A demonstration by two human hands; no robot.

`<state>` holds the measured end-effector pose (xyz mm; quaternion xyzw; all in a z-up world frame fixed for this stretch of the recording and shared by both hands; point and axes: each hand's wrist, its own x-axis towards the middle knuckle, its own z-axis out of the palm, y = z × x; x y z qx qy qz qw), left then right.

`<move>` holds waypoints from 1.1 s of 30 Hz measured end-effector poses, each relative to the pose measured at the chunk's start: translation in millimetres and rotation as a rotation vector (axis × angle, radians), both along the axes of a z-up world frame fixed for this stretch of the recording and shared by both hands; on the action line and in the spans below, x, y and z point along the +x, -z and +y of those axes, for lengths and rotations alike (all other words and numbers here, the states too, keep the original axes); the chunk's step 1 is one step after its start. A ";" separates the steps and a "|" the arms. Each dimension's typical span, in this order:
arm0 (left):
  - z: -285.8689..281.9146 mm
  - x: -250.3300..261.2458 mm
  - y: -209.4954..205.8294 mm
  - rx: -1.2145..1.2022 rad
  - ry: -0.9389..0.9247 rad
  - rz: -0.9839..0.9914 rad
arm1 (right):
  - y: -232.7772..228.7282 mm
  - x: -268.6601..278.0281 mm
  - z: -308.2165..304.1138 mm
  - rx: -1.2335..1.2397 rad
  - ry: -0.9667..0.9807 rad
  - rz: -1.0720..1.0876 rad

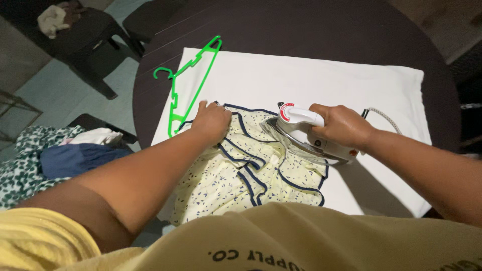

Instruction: The person irons a pair of black shorts on a table, then hangs them on a hanger. They then iron a patterned dress and a white t-shirt, smoothing each garment before ironing and placing them aside after completion.

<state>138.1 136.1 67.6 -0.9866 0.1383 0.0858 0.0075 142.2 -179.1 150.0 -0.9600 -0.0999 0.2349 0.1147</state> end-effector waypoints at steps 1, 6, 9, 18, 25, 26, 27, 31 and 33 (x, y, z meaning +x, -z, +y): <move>1.7 -4.3 -2.2 -0.065 -0.033 0.015 | -0.6 2.9 1.0 0.011 -0.019 -0.004; 5.0 -13.3 -7.1 -0.330 -0.098 -0.081 | -0.8 12.5 16.7 0.032 -0.079 -0.081; 5.7 -11.7 -8.8 -0.301 -0.016 -0.123 | 4.3 16.2 30.6 0.019 0.007 -0.044; 22.4 -27.5 -3.9 -0.366 0.030 -0.178 | 5.2 16.2 6.2 0.067 -0.165 -0.031; 24.5 -29.7 2.6 -0.383 0.013 -0.139 | 6.5 25.3 28.1 0.036 -0.127 0.000; 24.6 -28.3 2.9 -0.373 0.003 -0.129 | 6.3 27.5 33.4 0.053 -0.138 -0.006; 24.3 -26.7 3.2 -0.365 -0.001 -0.110 | 5.7 29.9 38.3 0.069 -0.148 -0.012; 24.6 -22.5 4.8 -0.353 -0.013 -0.039 | 2.9 38.7 60.5 0.087 -0.213 -0.043; 25.1 -21.8 6.5 -0.354 -0.017 -0.021 | 1.9 40.9 71.0 0.081 -0.233 -0.064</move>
